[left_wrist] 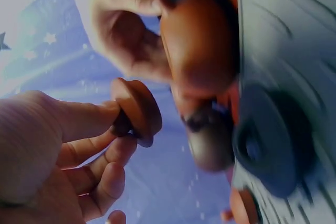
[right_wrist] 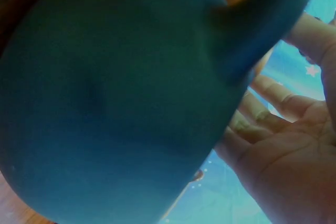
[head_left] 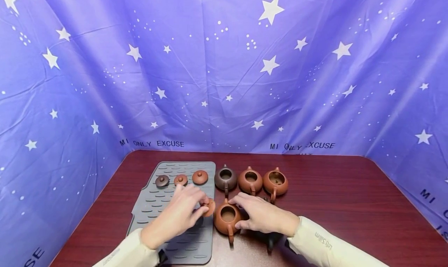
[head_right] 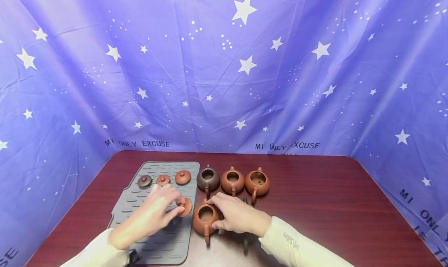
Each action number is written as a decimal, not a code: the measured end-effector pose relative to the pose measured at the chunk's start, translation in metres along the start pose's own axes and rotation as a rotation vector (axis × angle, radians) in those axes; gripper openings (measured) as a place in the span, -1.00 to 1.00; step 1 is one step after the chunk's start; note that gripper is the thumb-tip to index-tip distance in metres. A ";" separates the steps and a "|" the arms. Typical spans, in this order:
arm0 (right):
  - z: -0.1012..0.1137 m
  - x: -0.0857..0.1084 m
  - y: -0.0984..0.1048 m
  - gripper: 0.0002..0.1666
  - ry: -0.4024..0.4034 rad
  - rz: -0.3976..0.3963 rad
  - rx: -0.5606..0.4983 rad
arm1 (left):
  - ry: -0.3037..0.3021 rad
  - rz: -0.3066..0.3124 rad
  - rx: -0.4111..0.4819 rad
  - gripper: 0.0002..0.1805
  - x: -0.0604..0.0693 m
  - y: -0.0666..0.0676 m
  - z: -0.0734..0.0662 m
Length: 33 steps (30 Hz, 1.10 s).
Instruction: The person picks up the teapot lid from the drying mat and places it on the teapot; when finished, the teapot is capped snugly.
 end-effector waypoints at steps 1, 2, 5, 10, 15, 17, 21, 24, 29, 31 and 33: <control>0.000 0.000 0.000 -0.41 0.003 -0.003 0.001 | -0.007 0.004 0.009 -0.80 -0.003 -0.003 -0.004; 0.001 0.000 0.000 -0.42 0.005 -0.006 0.001 | -0.009 0.013 0.019 -0.81 -0.006 -0.007 -0.007; 0.001 0.000 0.001 -0.44 0.015 -0.014 0.004 | -0.002 0.044 0.035 -0.83 -0.014 -0.018 -0.014; 0.002 -0.001 0.001 -0.46 0.027 -0.019 0.000 | 0.015 0.072 0.022 -0.84 -0.022 -0.030 -0.022; 0.002 -0.003 0.000 -0.46 0.019 -0.018 0.003 | -0.006 0.089 -0.035 -0.85 -0.023 -0.039 -0.027; 0.002 -0.003 0.000 -0.46 0.017 -0.020 0.003 | -0.017 0.086 -0.060 -0.84 -0.023 -0.042 -0.029; 0.003 -0.003 0.000 -0.46 0.015 -0.019 0.000 | -0.032 0.076 -0.112 -0.83 -0.023 -0.046 -0.030; 0.002 -0.004 0.000 -0.46 0.006 -0.011 0.000 | -0.029 0.080 -0.120 -0.84 -0.023 -0.048 -0.029; 0.001 -0.002 0.004 -0.44 0.012 -0.003 0.004 | 0.003 0.042 -0.017 -0.85 -0.021 -0.042 -0.024; 0.001 0.001 0.010 -0.41 0.018 -0.014 0.004 | 0.017 0.019 0.027 -0.83 -0.019 -0.036 -0.021; 0.000 0.005 0.018 -0.39 0.013 -0.030 -0.001 | 0.036 0.004 0.044 -0.82 -0.015 -0.027 -0.017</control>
Point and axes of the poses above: each hand's wrist, its own x-axis away from the middle knuckle, its own y-axis out of the back of the hand, z = x × y, the point moved 5 cm from there along -x, towards the middle knuckle, and after that the axes turned 3 degrees about -z, right-handed, at the moved point
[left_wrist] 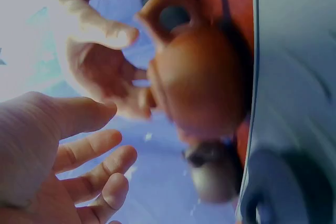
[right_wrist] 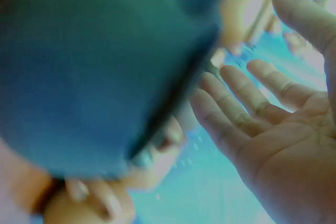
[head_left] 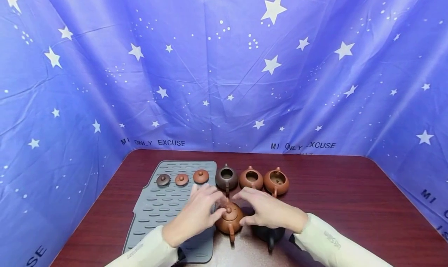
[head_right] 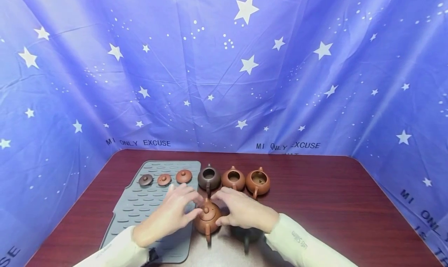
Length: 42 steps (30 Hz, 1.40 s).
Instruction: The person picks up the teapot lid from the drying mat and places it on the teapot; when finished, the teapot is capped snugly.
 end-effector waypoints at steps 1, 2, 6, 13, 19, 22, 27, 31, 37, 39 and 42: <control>-0.001 0.002 0.005 -0.38 -0.008 -0.009 0.005 | 0.008 -0.008 0.001 -0.81 0.003 0.005 0.002; -0.001 0.005 0.010 -0.37 -0.017 -0.014 0.010 | 0.013 -0.010 0.002 -0.80 0.006 0.009 0.006; -0.007 0.021 0.027 -0.41 -0.047 -0.053 0.034 | 0.032 0.018 0.017 -0.79 0.023 0.023 0.019; -0.019 0.059 0.040 -0.46 -0.024 -0.189 0.085 | 0.060 0.088 0.031 -0.77 0.052 0.026 0.043; -0.028 0.084 0.036 -0.44 -0.008 -0.267 0.124 | 0.070 0.110 0.039 -0.77 0.062 0.022 0.052; -0.032 0.091 0.032 -0.43 -0.004 -0.279 0.103 | 0.058 0.109 0.033 -0.78 0.064 0.020 0.053; -0.038 0.098 0.025 -0.39 -0.028 -0.255 0.026 | 0.039 0.107 0.025 -0.76 0.068 0.015 0.054; -0.041 0.100 0.019 -0.40 -0.028 -0.244 -0.016 | 0.035 0.092 0.022 -0.74 0.069 0.012 0.055; -0.041 0.099 0.015 -0.46 -0.001 -0.279 0.016 | 0.022 0.083 -0.007 -0.75 0.068 0.009 0.055; -0.040 0.098 0.014 -0.46 0.001 -0.289 0.024 | 0.025 0.092 -0.004 -0.77 0.067 0.008 0.055; -0.040 0.097 0.014 -0.46 -0.004 -0.291 0.023 | 0.029 0.100 -0.004 -0.77 0.066 0.007 0.055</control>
Point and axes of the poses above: each hand's wrist, its own x-axis away from the middle knuckle, its own y-axis out of the back of the hand, z = x × y, the point moved 5 cm from there along -x, towards the middle knuckle, and after that the axes turned 3 degrees about -z, right-handed, at the moved point
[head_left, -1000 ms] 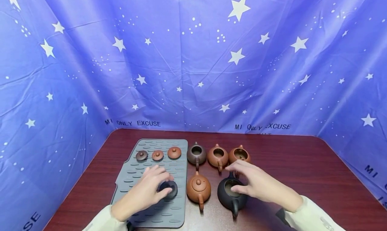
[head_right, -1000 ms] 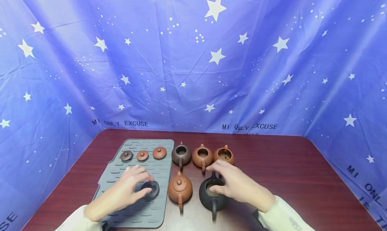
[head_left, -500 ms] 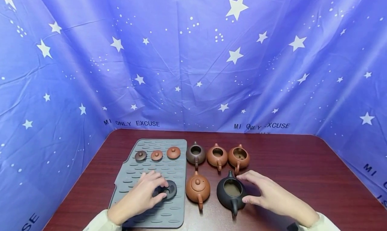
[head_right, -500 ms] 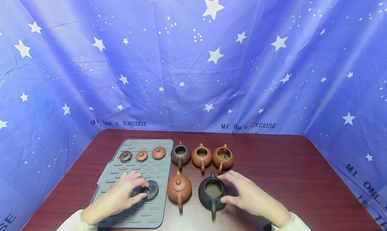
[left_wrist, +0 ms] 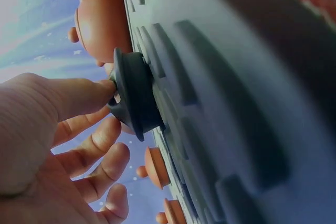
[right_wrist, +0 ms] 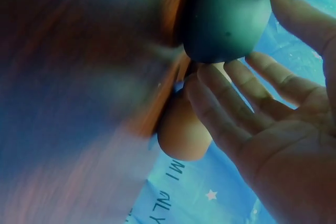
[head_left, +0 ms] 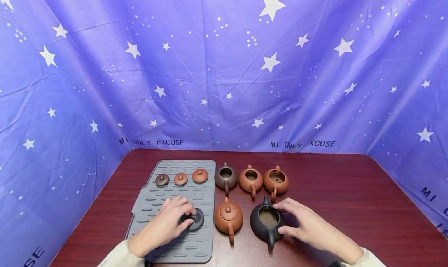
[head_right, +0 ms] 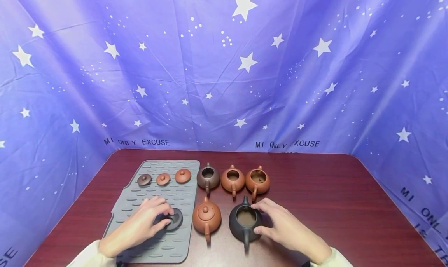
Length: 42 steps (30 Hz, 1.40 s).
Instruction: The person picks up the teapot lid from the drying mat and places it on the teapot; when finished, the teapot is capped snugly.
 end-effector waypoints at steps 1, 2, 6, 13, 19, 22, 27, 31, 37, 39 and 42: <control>0.000 0.000 0.000 -0.46 -0.005 0.000 -0.001 | -0.001 0.000 -0.002 -0.77 0.000 0.000 0.000; -0.001 0.000 0.000 -0.47 -0.011 0.000 -0.002 | -0.003 -0.002 -0.003 -0.77 -0.001 -0.001 0.000; -0.003 -0.001 0.000 -0.48 -0.024 -0.005 -0.004 | -0.015 -0.019 -0.011 -0.74 -0.004 -0.001 0.000; -0.004 -0.001 -0.002 -0.48 -0.021 -0.009 -0.015 | -0.020 -0.046 -0.024 -0.71 -0.006 -0.001 -0.004; -0.007 0.001 -0.003 -0.48 -0.030 -0.017 -0.024 | -0.083 -0.144 -0.020 -0.74 -0.019 0.010 -0.017; -0.009 0.003 -0.003 -0.47 -0.027 -0.030 -0.025 | -0.118 -0.157 0.004 -0.77 -0.032 0.017 -0.028; -0.011 0.005 -0.003 -0.47 -0.034 -0.035 -0.028 | -0.192 -0.138 0.030 -0.82 -0.060 0.018 -0.055; -0.011 0.004 -0.003 -0.47 -0.047 -0.023 -0.038 | -0.276 -0.105 0.002 -0.83 -0.082 0.010 -0.085; -0.012 0.004 -0.004 -0.47 -0.038 -0.028 -0.054 | -0.378 -0.011 -0.096 -0.85 -0.111 -0.015 -0.129; -0.011 0.005 -0.004 -0.46 -0.030 -0.034 -0.058 | -0.387 0.032 -0.138 -0.85 -0.120 -0.027 -0.137; -0.011 0.005 -0.005 -0.45 -0.017 -0.036 -0.067 | -0.369 0.085 -0.195 -0.84 -0.130 -0.042 -0.141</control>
Point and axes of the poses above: each hand's wrist, its own x-axis away from the middle knuckle, its own y-axis out of the back of the hand, z = x × y, the point moved 5 cm from there along -x, towards the middle knuckle, and after that the axes turned 3 degrees about -z, right-handed, at the moved point
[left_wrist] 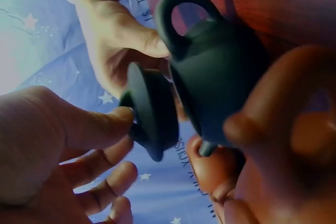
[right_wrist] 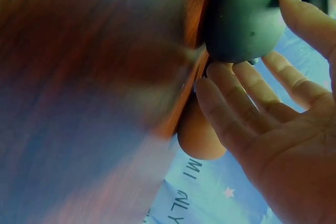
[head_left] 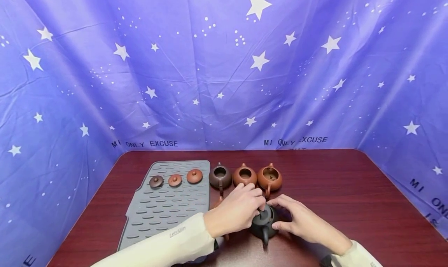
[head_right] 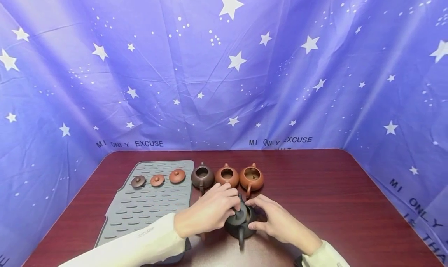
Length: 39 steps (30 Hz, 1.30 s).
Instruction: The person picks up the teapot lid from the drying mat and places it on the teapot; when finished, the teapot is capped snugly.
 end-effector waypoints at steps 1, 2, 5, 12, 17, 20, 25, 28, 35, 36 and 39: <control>0.000 0.000 0.000 -0.45 0.002 0.002 -0.001 | 0.007 0.014 -0.010 -0.84 -0.003 -0.004 0.000; 0.000 0.000 -0.001 -0.45 0.004 0.001 0.000 | 0.018 0.027 -0.015 -0.83 -0.005 -0.007 0.000; 0.000 -0.001 -0.001 -0.44 0.001 0.003 0.001 | 0.048 0.063 -0.024 -0.82 -0.010 -0.013 0.000; -0.002 0.000 -0.002 -0.45 -0.005 0.009 0.013 | 0.083 0.116 0.003 -0.81 -0.018 -0.018 -0.003; -0.001 0.000 -0.002 -0.46 -0.006 0.020 0.007 | 0.091 0.122 -0.001 -0.79 -0.018 -0.020 -0.005; 0.000 -0.001 -0.001 -0.46 0.001 0.016 0.017 | 0.088 0.122 -0.010 -0.80 -0.019 -0.022 -0.005; 0.000 -0.003 0.000 -0.46 0.001 0.025 0.041 | 0.097 0.141 -0.008 -0.85 -0.019 -0.024 -0.003; 0.000 -0.007 0.001 -0.45 -0.001 0.041 0.053 | 0.110 0.136 -0.022 -0.90 -0.016 -0.016 0.001; 0.002 -0.021 0.015 -0.43 -0.018 0.053 0.057 | 0.165 0.051 0.023 -0.83 0.003 0.023 0.027; 0.002 -0.025 0.017 -0.43 -0.029 0.055 0.068 | 0.180 0.029 0.031 -0.83 0.009 0.028 0.034; 0.003 -0.038 0.020 -0.43 -0.059 0.073 0.106 | 0.235 -0.020 0.067 -0.83 0.030 0.041 0.055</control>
Point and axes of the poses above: each hand's wrist, its own x-axis away from the middle knuckle, its own y-axis out of the back of the hand, z = x × y, the point moved 5 cm from there along -x, towards the middle knuckle, and after that the axes turned 3 degrees about -z, right-handed, at the moved point
